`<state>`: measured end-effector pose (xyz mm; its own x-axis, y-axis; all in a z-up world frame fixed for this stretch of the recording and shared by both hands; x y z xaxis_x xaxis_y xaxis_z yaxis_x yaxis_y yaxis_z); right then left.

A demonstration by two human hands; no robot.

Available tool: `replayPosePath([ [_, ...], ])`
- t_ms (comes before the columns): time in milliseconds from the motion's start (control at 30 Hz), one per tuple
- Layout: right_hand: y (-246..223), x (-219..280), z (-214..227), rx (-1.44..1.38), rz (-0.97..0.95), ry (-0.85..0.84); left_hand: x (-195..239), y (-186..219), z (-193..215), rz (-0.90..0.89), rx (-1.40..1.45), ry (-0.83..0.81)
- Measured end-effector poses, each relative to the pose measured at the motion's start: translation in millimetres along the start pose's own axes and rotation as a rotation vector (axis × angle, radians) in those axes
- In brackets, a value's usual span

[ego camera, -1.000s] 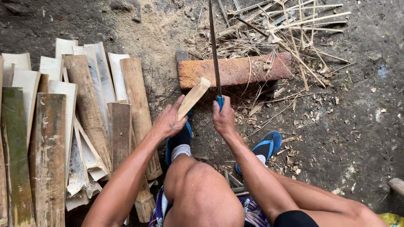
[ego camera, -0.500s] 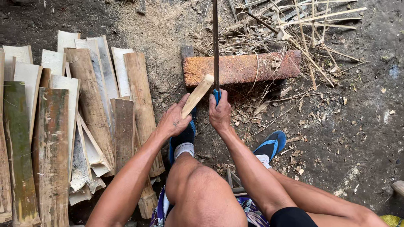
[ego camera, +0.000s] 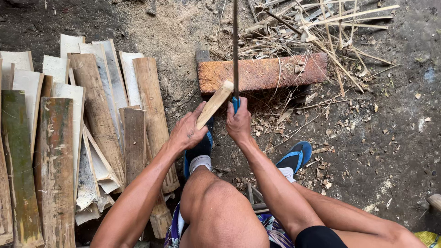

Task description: The person sits on the ground and uses a hand saw to cut long bamboo strips into shorter pieces. They repeatedly pick up a strip, position it on a brick, saw through it, and place the cut piece aside. The process continues with multiple bamboo strips.

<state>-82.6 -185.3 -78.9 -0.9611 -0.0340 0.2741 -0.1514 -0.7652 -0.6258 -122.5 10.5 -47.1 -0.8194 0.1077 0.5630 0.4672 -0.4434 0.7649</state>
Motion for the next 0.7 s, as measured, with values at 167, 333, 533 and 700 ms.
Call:
replayPosePath([
  [167, -9, -4, 14, -0.024, 0.061, 0.030, -4, -3, 0, -0.036, 0.036, 0.007],
  [333, -19, -10, 29, 0.013, 0.035, 0.036, -8, 0, 3, -0.150, 0.053, 0.039],
  [533, -28, -24, 47, 0.104, -0.028, -0.104, -5, 12, 8, -0.060, 0.045, -0.014],
  [700, -11, -20, 53, 0.056, -0.093, -0.239, -3, 5, 2, 0.102, 0.023, -0.107],
])
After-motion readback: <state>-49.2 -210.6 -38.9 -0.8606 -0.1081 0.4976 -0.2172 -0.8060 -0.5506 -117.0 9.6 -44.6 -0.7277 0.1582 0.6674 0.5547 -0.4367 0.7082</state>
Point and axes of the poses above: each hand's wrist, its own x-axis away from the middle knuckle, its own z-axis out of the back of the hand, y = z × x, the point moved 1 cm from there along -x, towards the middle knuckle, and after that the axes turned 12 degrees about x, right-handed, at the moved point
